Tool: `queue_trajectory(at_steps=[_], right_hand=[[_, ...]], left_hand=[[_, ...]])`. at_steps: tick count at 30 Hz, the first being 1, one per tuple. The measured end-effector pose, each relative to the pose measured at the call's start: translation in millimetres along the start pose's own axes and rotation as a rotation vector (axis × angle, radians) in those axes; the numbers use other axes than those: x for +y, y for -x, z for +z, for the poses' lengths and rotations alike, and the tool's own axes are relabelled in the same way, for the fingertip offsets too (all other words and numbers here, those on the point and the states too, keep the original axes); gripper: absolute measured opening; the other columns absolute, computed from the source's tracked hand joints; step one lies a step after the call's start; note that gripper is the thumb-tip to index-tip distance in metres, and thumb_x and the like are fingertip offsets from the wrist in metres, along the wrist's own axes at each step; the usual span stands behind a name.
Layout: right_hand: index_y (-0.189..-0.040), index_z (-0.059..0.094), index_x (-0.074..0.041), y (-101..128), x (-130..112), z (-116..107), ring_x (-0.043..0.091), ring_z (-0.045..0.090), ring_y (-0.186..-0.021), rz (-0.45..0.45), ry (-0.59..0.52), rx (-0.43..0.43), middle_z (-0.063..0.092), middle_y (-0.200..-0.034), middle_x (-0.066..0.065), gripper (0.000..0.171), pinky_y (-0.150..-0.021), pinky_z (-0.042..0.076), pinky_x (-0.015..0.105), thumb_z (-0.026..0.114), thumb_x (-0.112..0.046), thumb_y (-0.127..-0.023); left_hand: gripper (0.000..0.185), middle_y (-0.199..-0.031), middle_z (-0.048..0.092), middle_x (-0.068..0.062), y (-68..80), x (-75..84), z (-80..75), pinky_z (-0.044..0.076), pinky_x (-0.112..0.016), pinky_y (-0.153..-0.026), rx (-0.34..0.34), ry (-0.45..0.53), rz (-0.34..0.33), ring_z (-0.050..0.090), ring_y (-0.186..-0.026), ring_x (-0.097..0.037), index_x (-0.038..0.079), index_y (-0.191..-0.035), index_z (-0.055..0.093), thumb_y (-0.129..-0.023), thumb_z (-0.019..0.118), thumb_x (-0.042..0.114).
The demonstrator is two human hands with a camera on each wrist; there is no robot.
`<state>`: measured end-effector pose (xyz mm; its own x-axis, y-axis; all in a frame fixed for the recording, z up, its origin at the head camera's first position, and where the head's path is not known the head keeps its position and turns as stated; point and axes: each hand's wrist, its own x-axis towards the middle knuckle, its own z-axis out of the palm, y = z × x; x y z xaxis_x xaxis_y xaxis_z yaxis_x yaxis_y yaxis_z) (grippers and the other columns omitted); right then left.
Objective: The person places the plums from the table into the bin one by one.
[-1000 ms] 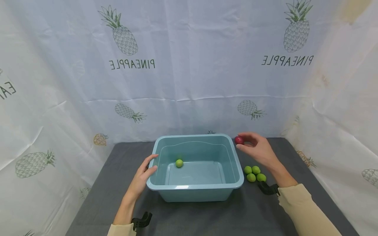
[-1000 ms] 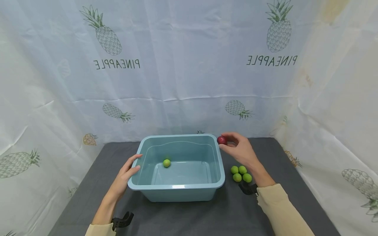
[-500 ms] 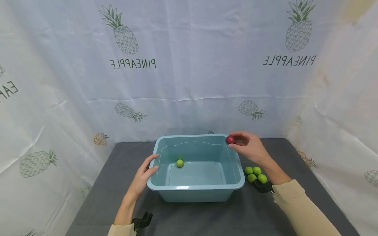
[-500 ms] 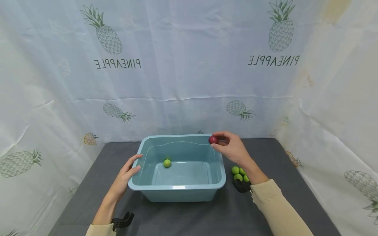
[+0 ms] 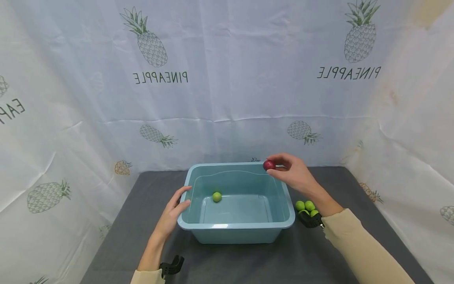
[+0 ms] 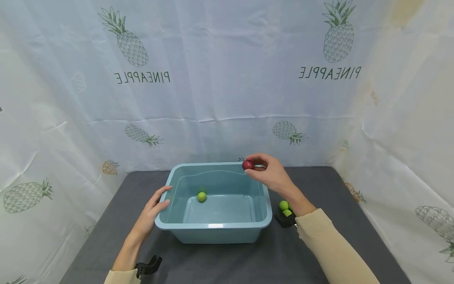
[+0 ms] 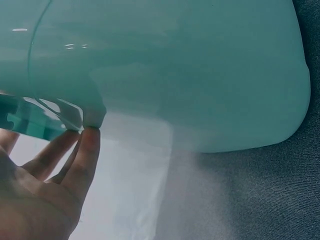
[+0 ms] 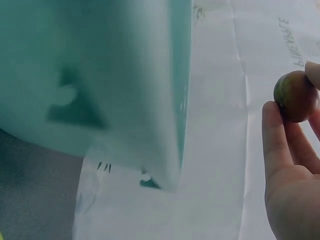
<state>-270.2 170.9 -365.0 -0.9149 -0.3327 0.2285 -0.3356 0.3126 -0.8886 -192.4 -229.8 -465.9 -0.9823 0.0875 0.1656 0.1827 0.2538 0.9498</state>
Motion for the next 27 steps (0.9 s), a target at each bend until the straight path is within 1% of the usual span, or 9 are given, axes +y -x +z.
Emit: queue_trajectory(at_steps=[5, 10, 13, 18, 24, 27], right_hand=[[-0.132, 0.062, -0.007, -8.4, -9.4, 4.7, 0.031, 0.066, -0.112, -0.003, 0.003, -0.006, 0.063, -0.128, 0.013, 0.045, -0.086, 0.057, 0.036, 0.078, -0.017, -0.091], [-0.131, 0.062, -0.006, -17.1, -16.2, 10.4, 0.031, 0.066, -0.112, -0.022, 0.004, -0.008, 0.063, -0.127, 0.014, 0.044, -0.087, 0.057, 0.036, 0.078, -0.018, -0.091], [-0.130, 0.063, -0.005, -22.8, -17.9, 14.9, 0.031, 0.065, -0.111, -0.037, 0.002, -0.013, 0.063, -0.126, 0.015, 0.044, -0.087, 0.056, 0.035, 0.078, -0.018, -0.091], [-0.128, 0.064, -0.003, -31.8, -20.2, 23.9, 0.031, 0.066, -0.110, -0.055, -0.032, -0.039, 0.064, -0.124, 0.016, 0.042, -0.088, 0.056, 0.032, 0.078, -0.015, -0.091], [-0.127, 0.064, -0.004, -40.2, -28.0, 33.3, 0.028, 0.065, -0.111, -0.048, -0.070, -0.072, 0.064, -0.122, 0.014, 0.042, -0.088, 0.055, 0.032, 0.079, -0.016, -0.090], [-0.126, 0.065, -0.005, -44.8, -32.1, 37.7, 0.030, 0.065, -0.111, -0.048, -0.085, -0.081, 0.065, -0.121, 0.013, 0.041, -0.087, 0.055, 0.033, 0.079, -0.017, -0.090]], left_hand=[[0.046, -0.164, 0.025, -0.018, 1.0, 0.5, 0.0, 0.036, -0.057, -0.104, 0.004, 0.001, -0.003, 0.031, -0.145, -0.039, 0.013, -0.152, 0.043, -0.107, 0.050, 0.022], [0.046, -0.164, 0.024, -0.017, 0.3, 0.4, -0.6, 0.035, -0.059, -0.105, 0.010, -0.002, -0.010, 0.031, -0.146, -0.038, 0.016, -0.152, 0.043, -0.107, 0.050, 0.023], [0.046, -0.165, 0.023, -0.016, -0.1, -0.3, -1.0, 0.033, -0.061, -0.106, 0.006, -0.001, -0.010, 0.028, -0.148, -0.038, 0.016, -0.152, 0.043, -0.107, 0.050, 0.024], [0.046, -0.166, 0.020, -0.016, 0.2, -0.8, -1.0, 0.028, -0.062, -0.109, -0.011, 0.013, -0.008, 0.019, -0.152, -0.038, 0.016, -0.152, 0.042, -0.107, 0.050, 0.024], [0.046, -0.166, 0.021, -0.016, 0.5, 0.1, -0.8, 0.031, -0.062, -0.107, -0.007, 0.007, -0.005, 0.022, -0.151, -0.038, 0.016, -0.152, 0.042, -0.107, 0.050, 0.024], [0.046, -0.166, 0.020, -0.016, 0.7, 0.0, -0.7, 0.030, -0.062, -0.108, -0.008, 0.009, -0.003, 0.020, -0.151, -0.038, 0.016, -0.152, 0.042, -0.107, 0.050, 0.024]])
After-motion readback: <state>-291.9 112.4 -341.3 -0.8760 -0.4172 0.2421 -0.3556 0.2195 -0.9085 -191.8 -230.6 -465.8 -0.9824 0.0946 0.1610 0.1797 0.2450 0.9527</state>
